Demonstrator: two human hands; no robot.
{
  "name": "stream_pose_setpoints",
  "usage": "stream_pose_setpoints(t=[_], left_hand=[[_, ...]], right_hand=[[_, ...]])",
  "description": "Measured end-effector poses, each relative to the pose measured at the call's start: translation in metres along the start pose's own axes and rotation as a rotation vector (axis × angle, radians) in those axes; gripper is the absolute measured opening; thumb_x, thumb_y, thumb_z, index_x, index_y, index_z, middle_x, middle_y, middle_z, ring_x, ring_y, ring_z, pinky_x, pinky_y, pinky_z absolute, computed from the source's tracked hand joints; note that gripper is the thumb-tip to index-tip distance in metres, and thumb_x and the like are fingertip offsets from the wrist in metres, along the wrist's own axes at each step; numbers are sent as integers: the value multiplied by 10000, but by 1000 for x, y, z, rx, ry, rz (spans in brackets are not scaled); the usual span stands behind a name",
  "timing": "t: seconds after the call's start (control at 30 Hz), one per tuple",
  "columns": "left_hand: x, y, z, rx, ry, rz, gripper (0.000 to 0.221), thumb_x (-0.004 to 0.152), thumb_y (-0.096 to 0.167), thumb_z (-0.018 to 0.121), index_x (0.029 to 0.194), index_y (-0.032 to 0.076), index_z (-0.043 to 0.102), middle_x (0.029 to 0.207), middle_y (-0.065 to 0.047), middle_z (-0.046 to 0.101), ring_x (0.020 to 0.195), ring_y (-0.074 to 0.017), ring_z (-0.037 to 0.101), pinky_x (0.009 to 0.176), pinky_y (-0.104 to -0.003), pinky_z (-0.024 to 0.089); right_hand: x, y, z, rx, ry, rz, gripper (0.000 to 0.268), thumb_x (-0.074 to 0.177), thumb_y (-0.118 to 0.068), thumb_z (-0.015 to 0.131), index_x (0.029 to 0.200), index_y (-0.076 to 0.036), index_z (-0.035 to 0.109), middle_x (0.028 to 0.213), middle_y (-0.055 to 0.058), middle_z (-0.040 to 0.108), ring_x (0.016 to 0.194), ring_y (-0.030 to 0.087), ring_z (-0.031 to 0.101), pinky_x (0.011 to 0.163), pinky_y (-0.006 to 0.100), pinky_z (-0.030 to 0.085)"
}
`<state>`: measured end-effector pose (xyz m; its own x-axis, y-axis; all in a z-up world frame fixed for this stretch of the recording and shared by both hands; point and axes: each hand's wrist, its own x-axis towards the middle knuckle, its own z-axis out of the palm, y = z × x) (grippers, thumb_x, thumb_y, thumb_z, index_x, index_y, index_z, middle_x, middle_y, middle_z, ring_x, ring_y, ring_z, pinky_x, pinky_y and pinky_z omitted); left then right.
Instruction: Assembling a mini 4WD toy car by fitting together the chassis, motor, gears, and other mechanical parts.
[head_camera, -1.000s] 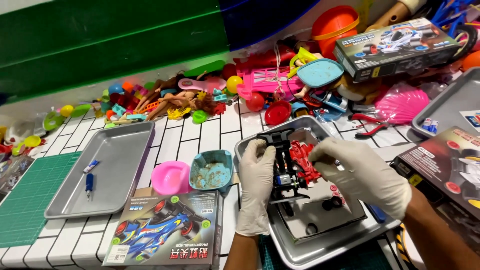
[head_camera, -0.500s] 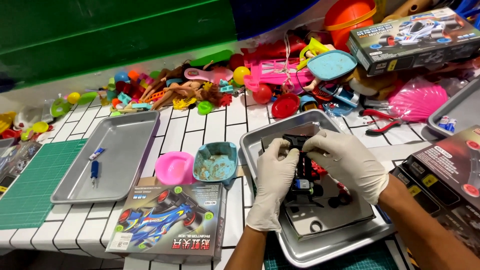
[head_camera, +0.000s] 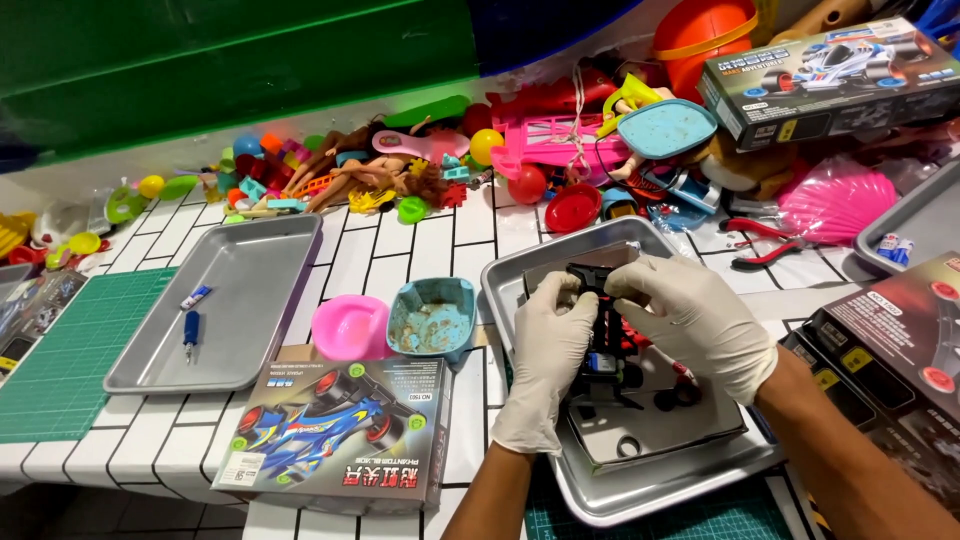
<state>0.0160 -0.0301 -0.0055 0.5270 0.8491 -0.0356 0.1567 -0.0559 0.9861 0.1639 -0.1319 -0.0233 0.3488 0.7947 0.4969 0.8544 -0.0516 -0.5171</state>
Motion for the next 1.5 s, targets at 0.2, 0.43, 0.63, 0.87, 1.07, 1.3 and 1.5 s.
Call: stream_pose_setpoints(t=[0.2,0.43,0.63,0.87,1.07,1.3,1.5], left_hand=[[1,-3,2,3,-3,38,131,837,164,691,965,150,718,841,-19,694,810,-101,650,803,-300,554],[1,-1,2,2,-5,26,120,854,207,713,961,155,726,820,-36,716,798,-119,669,805,-318,557],[1,-4,4,1,-28,37,91,844,168,702,933,160,717,794,-17,696,788,-110,670,795,-300,553],[5,-9,2,-27,-12,61,114,839,160,701,951,168,723,819,-13,710,799,-102,674,806,-295,560],[6,-13,5,-47,-17,59,111,840,151,706,950,157,721,808,-14,699,783,-99,673,765,-289,569],[7,-15,7,-83,-28,69,105,861,122,694,965,119,708,819,-47,675,776,-110,663,671,-309,580],[10,-16,3,-160,23,73,138,851,118,718,988,137,728,808,-3,679,715,-53,634,654,-253,569]], right_hand=[[1,-30,-4,56,36,-22,197,851,-91,759,963,-253,749,891,-53,714,842,196,667,769,313,544],[-1,-43,-6,140,58,-53,234,890,-37,710,1000,-240,752,886,-40,705,811,181,670,805,275,535],[1,-22,-2,54,70,-125,307,884,-69,710,1133,-248,701,904,-34,671,874,230,660,825,341,534],[4,-6,1,-131,59,-130,298,868,-77,733,1106,-250,686,815,-71,680,826,154,659,809,303,522],[5,2,7,-303,18,-183,250,882,-127,707,1086,-250,630,820,-77,659,856,144,654,791,313,507],[5,-6,5,-472,-7,-248,190,925,-176,647,1082,-255,576,813,-50,613,873,168,623,783,330,495],[-3,-16,-5,-96,76,169,401,888,-170,754,1233,-335,634,998,-85,672,982,105,665,846,274,553]])
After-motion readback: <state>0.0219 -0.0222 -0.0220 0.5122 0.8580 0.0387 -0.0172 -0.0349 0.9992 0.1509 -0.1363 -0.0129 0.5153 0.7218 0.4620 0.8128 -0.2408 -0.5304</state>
